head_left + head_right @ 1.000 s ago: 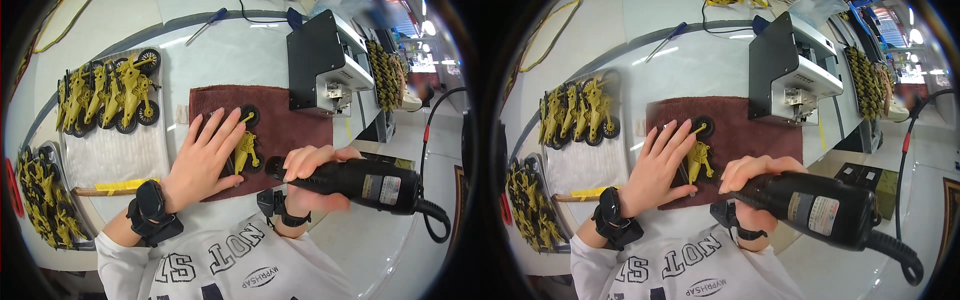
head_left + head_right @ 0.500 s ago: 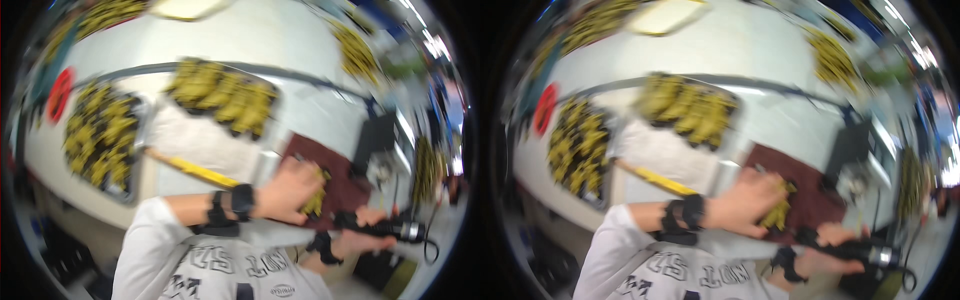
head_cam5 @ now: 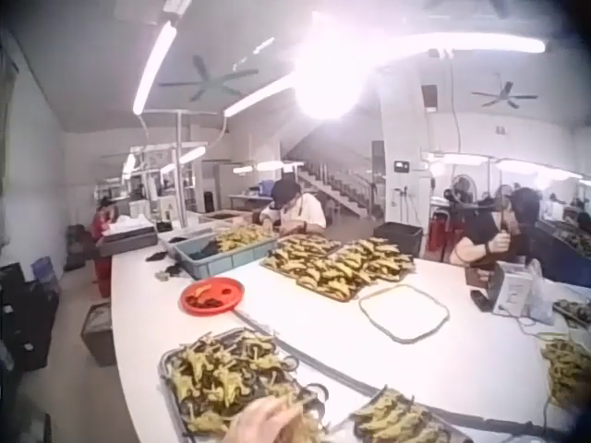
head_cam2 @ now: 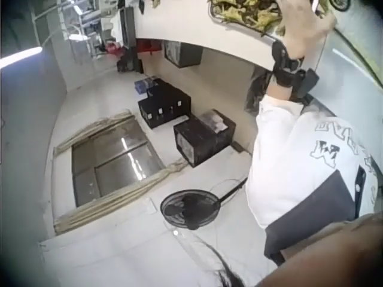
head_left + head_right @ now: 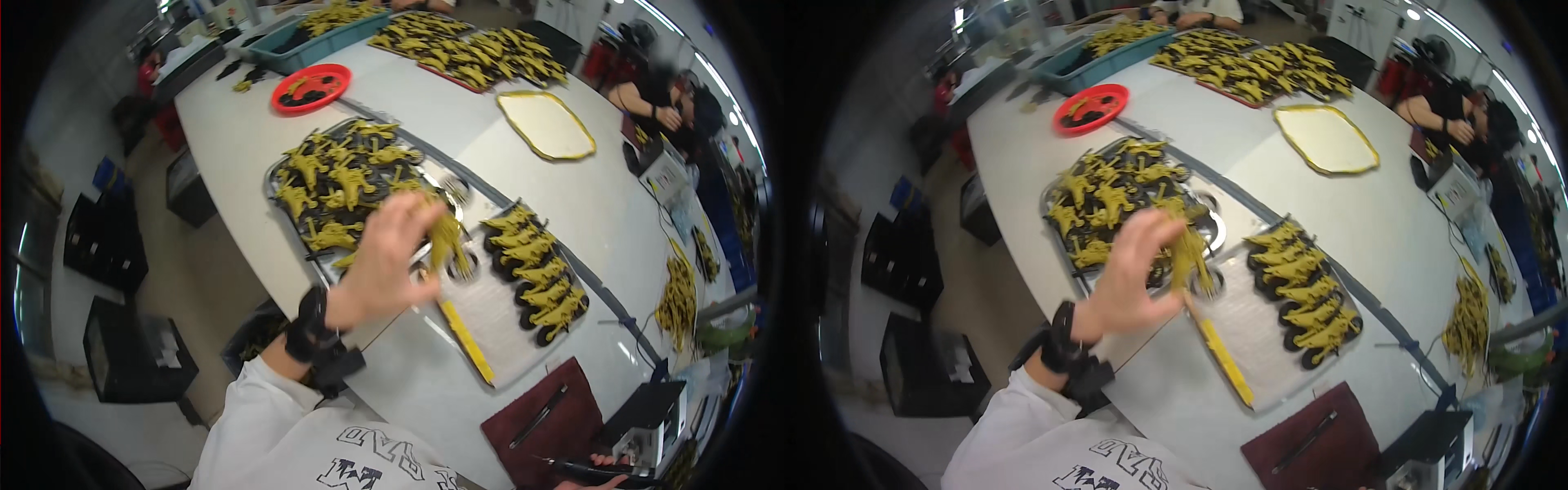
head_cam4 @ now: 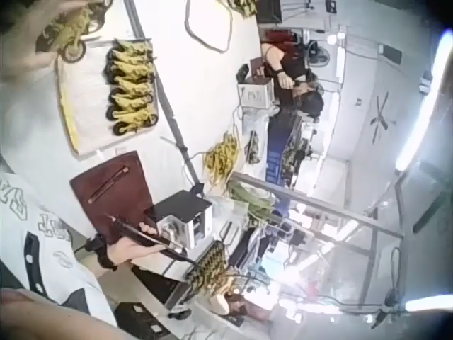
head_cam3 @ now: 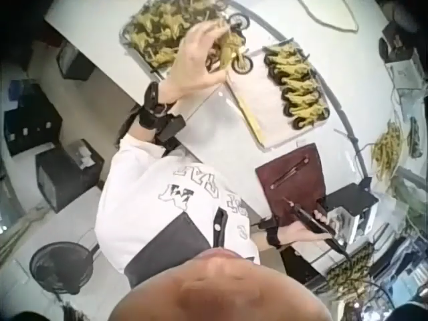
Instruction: The recorder uses an electric screwdriver to attach wheels or components to yellow toy motorcycle models at a workstation.
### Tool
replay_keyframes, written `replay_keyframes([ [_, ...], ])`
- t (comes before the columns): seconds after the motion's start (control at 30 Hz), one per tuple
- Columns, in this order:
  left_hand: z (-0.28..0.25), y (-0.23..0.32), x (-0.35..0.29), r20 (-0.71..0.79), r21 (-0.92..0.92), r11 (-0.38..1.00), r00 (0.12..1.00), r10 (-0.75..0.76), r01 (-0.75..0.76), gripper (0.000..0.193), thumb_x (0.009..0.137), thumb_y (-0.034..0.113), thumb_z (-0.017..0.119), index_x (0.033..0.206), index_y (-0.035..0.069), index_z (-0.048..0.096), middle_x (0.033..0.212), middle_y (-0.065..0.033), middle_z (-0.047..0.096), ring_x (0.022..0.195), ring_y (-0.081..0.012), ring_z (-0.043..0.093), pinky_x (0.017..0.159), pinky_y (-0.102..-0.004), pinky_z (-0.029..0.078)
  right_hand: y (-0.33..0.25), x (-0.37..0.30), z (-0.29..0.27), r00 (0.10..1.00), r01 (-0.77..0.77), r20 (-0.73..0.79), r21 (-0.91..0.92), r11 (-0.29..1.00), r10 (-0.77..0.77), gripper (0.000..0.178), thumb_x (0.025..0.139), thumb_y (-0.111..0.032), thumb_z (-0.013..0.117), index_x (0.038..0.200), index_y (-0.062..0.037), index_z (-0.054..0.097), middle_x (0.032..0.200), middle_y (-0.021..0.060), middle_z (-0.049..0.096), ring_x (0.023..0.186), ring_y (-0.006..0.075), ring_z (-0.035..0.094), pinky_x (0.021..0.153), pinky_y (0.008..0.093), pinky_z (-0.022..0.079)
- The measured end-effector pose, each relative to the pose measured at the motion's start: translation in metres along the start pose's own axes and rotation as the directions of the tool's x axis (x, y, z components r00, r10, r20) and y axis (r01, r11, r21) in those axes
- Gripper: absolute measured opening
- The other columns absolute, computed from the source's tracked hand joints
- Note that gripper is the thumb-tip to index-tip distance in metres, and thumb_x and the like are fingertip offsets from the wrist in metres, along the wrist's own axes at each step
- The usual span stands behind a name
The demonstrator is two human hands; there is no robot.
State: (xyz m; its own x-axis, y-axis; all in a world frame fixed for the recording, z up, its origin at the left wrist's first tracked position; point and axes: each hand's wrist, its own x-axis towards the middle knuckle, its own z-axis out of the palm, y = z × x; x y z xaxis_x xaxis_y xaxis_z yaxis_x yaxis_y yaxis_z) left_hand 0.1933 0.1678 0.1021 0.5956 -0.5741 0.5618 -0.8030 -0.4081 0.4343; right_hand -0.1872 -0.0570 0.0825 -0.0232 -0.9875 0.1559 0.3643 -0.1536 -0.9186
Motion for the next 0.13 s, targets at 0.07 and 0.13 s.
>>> replay_keyframes([
  [0.07, -0.001, -0.06, -0.003, -0.056, 0.227, 0.962, 0.988, -0.143, 0.152, 0.076, 0.067, 0.025, 0.068, 0.134, 0.004, 0.04, 0.138, -0.0254, 0.032, 0.131, -0.0414, 0.028, 0.106, -0.0511, 0.024, 0.006, -0.004, -0.004, 0.998, -0.038, 0.058, -0.038, 0.999, 0.041, 0.047, 0.094, -0.041, 0.048, 0.112, 0.0021, 0.054, 0.089, 0.015, 0.059, 0.077, 0.0259, 0.058, 0.069, 0.0343, 0.05],
  [0.13, -0.002, -0.083, -0.017, -0.096, 0.492, 0.816, 0.951, -0.295, 0.302, 0.077, 0.072, 0.028, 0.069, 0.138, 0.005, 0.036, 0.147, -0.0242, 0.022, 0.136, -0.043, 0.019, 0.108, -0.054, 0.018, 0.013, -0.007, 0.001, 0.993, -0.053, 0.099, -0.138, 0.989, 0.067, 0.045, 0.095, -0.038, 0.047, 0.114, 0.0023, 0.054, 0.092, 0.017, 0.06, 0.081, 0.0277, 0.059, 0.072, 0.0354, 0.051],
])
